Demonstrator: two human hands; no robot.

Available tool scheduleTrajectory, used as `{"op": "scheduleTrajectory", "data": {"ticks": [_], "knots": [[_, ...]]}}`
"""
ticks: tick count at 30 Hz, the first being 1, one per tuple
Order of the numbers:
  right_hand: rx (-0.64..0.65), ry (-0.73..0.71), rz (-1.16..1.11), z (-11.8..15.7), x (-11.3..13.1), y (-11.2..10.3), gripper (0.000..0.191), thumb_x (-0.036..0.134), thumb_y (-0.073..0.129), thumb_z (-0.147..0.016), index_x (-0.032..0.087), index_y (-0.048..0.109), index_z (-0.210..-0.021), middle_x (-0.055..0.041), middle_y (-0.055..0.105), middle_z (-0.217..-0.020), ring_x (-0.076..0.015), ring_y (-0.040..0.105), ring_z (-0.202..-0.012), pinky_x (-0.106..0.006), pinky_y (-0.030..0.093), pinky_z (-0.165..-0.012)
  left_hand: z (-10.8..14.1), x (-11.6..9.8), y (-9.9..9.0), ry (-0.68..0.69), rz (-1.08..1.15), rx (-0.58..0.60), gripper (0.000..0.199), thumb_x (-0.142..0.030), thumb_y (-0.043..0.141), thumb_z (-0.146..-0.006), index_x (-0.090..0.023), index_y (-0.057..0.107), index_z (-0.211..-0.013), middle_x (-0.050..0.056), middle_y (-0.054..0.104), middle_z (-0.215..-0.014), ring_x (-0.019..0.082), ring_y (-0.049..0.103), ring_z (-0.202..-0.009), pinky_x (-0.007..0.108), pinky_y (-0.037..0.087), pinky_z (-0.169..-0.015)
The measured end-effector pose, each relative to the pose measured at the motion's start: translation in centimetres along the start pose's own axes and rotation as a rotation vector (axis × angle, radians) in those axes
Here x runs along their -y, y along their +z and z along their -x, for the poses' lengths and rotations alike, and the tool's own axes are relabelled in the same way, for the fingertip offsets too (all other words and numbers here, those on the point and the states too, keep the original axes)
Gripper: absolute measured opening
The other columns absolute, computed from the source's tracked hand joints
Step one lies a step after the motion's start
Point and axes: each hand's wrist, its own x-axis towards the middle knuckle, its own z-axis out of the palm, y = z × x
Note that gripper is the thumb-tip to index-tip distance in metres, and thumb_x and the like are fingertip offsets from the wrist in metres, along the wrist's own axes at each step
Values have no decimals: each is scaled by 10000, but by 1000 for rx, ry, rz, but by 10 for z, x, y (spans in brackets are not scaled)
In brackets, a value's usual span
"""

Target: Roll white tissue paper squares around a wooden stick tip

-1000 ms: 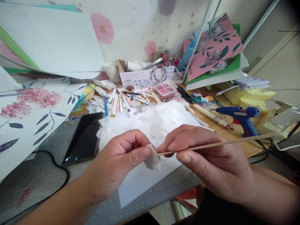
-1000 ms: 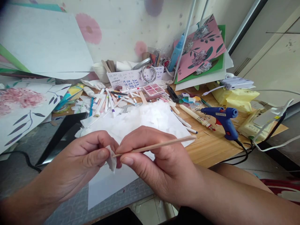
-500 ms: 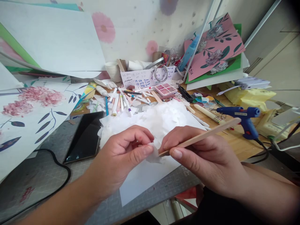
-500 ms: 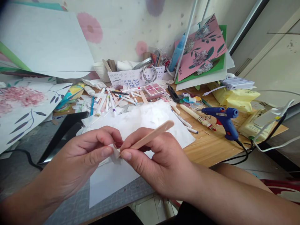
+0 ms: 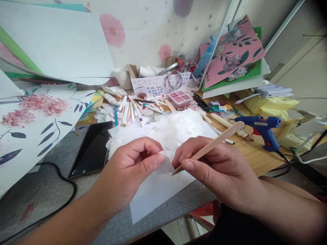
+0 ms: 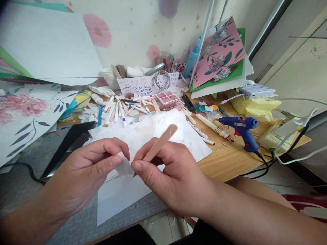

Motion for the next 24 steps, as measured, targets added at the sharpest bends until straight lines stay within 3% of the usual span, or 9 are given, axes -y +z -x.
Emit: {"op": "scheduleTrajectory", "data": {"ticks": [11, 16, 19, 21, 24], "knots": [[-40, -5, -86, -1, -1, 2, 79, 177, 607, -921, 180, 612, -842, -33, 683, -832, -159, 664, -772, -271, 504, -646, -1, 4, 1, -83, 88, 17, 150, -396, 701, -877, -277, 677, -788, -57, 630, -870, 141, 530, -821, 254, 408, -727], [-66, 13, -156, -1, -3, 1, 76, 179, 625, -915, 178, 641, -840, -31, 684, -824, -154, 663, -809, -265, 524, -691, -4, 6, 2, -144, -90, -38, 192, -422, 693, -866, -280, 639, -984, -29, 626, -870, 174, 563, -821, 294, 439, -713], [-78, 46, -199, -2, -5, 1, 80, 189, 633, -913, 181, 652, -836, -17, 673, -799, -133, 653, -760, -246, 525, -673, -4, 2, 2, -39, -287, -140, 203, -362, 726, -829, -271, 600, -958, -46, 587, -801, 160, 559, -750, 279, 442, -668], [-82, 67, -239, -2, -6, 1, 82, 203, 635, -916, 185, 651, -838, -6, 664, -784, -118, 644, -716, -236, 527, -658, -2, -2, 2, 35, -360, -107, 120, -343, 671, -863, -247, 601, -847, -47, 576, -740, 144, 538, -683, 265, 427, -626], [-78, 73, -288, -3, -7, 2, 88, 211, 631, -923, 190, 646, -838, 3, 665, -785, -105, 639, -691, -233, 531, -665, 1, -7, 2, 30, -283, 51, 201, -425, 637, -868, -229, 630, -826, -29, 602, -734, 152, 540, -671, 265, 424, -602]]}}
